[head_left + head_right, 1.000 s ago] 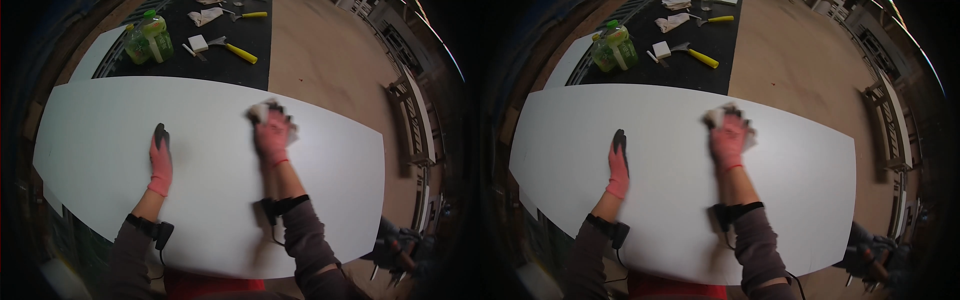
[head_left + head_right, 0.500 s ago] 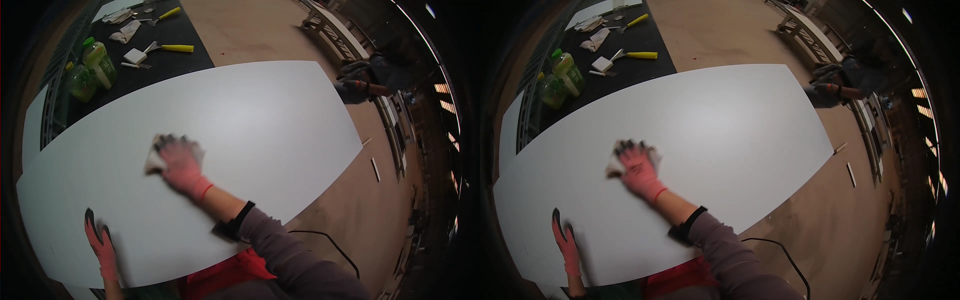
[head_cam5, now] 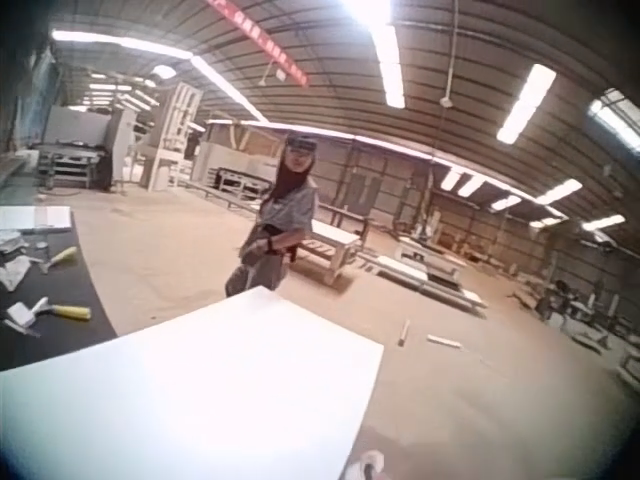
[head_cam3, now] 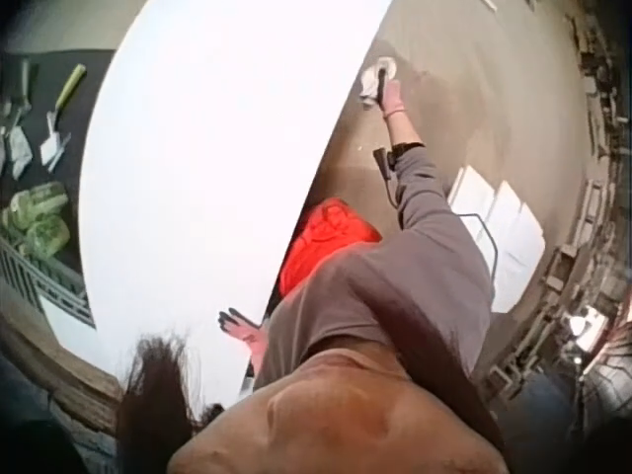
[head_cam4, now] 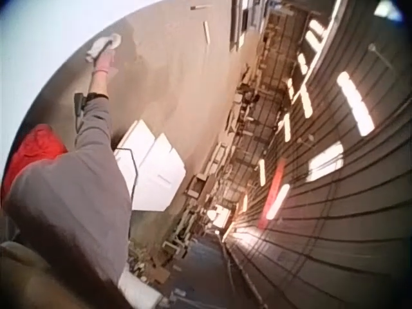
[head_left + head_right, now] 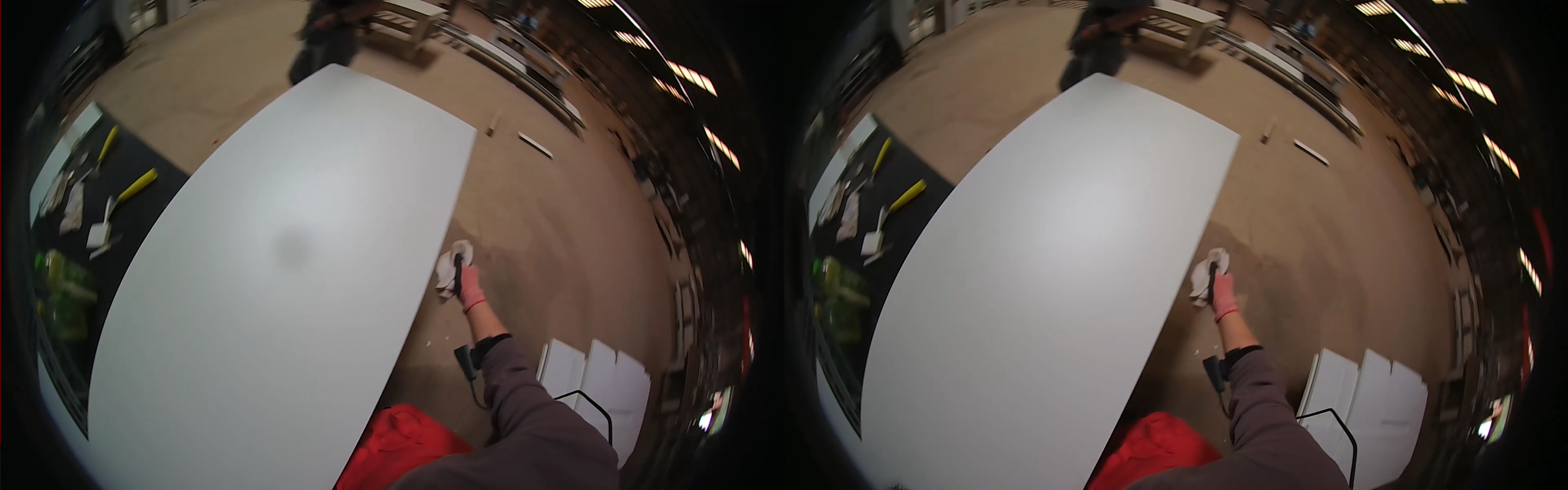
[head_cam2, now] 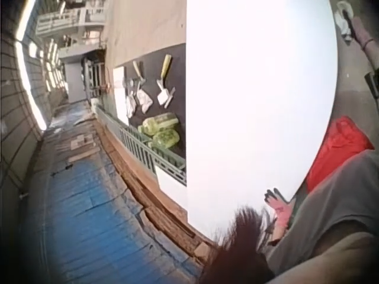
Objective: The recorder is cleaning large white furniture boards using a cloth and liquid cleaner in a workshop.
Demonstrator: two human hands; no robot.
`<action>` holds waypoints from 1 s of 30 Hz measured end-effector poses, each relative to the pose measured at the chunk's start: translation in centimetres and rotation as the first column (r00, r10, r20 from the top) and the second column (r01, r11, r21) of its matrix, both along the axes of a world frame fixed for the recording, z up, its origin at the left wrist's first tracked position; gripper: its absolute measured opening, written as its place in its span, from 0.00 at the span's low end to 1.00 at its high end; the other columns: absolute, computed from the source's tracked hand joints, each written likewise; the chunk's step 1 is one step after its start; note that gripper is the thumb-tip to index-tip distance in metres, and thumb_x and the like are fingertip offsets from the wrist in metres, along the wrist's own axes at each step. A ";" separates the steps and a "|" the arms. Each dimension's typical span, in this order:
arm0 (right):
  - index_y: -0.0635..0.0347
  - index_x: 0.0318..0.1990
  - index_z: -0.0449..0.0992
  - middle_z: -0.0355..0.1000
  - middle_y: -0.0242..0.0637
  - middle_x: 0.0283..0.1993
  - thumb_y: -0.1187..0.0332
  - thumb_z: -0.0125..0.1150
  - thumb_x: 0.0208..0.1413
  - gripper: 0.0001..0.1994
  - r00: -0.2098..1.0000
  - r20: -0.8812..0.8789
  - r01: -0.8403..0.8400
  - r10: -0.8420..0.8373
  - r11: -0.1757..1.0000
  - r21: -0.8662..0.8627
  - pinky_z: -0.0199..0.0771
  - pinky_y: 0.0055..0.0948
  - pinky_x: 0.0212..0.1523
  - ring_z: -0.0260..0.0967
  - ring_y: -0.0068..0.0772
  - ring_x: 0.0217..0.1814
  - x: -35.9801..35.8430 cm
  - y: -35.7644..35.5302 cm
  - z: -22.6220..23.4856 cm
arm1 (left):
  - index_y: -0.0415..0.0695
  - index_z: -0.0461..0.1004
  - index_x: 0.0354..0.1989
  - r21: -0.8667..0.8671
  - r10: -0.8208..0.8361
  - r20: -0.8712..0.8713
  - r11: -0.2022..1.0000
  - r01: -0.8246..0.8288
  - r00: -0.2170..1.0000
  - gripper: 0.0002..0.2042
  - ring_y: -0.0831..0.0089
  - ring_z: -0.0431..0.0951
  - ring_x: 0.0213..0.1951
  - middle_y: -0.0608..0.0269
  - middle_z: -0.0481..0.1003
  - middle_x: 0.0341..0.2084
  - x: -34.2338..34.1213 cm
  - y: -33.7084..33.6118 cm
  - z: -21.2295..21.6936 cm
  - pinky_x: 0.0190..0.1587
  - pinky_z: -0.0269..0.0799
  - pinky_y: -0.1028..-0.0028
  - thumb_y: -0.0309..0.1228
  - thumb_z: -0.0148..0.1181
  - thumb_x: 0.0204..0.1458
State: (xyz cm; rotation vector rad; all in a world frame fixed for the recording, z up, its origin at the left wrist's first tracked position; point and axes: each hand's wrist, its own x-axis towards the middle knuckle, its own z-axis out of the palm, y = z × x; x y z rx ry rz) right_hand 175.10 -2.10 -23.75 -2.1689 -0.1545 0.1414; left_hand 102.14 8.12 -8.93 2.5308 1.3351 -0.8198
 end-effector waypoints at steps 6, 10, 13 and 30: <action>0.62 0.49 0.68 0.69 0.42 0.38 0.44 0.53 0.51 0.29 0.647 -0.759 0.538 0.073 0.661 0.523 0.70 0.38 0.41 0.67 0.37 0.41 -16.7 -9.1 -3.8 | 0.43 0.63 0.53 0.605 -0.441 0.275 0.770 0.202 0.854 0.15 0.45 0.69 0.47 0.45 0.66 0.52 -0.2 0.4 -3.5 0.48 0.65 0.54 0.30 0.34 0.61; 0.65 0.47 0.67 0.68 0.36 0.36 0.45 0.57 0.50 0.30 0.639 -0.763 0.580 0.104 0.586 0.566 0.69 0.29 0.36 0.67 0.26 0.37 -21.3 -7.3 0.3 | 0.46 0.62 0.55 0.796 -0.412 0.135 0.587 0.148 0.901 0.16 0.52 0.69 0.49 0.48 0.64 0.54 -4.8 0.9 -8.5 0.49 0.64 0.54 0.29 0.34 0.60; 0.64 0.42 0.72 0.69 0.29 0.31 0.47 0.57 0.51 0.25 0.853 -0.521 0.391 -0.036 0.706 0.591 0.68 0.22 0.33 0.66 0.20 0.32 -20.1 -6.0 5.3 | 0.48 0.56 0.60 0.704 -0.354 0.208 0.702 0.112 0.912 0.20 0.54 0.64 0.55 0.51 0.58 0.59 -5.3 0.5 -8.3 0.55 0.58 0.56 0.35 0.37 0.60; 0.65 0.59 0.56 0.56 0.46 0.61 0.53 0.52 0.50 0.32 0.671 0.161 -0.393 0.723 0.532 -0.750 0.36 0.47 0.66 0.49 0.44 0.65 -22.3 10.0 11.8 | 0.31 0.47 0.61 0.282 -0.034 0.163 0.959 -0.013 0.986 0.50 0.45 0.48 0.62 0.35 0.48 0.60 2.1 -2.7 1.7 0.64 0.38 0.55 0.43 0.65 0.29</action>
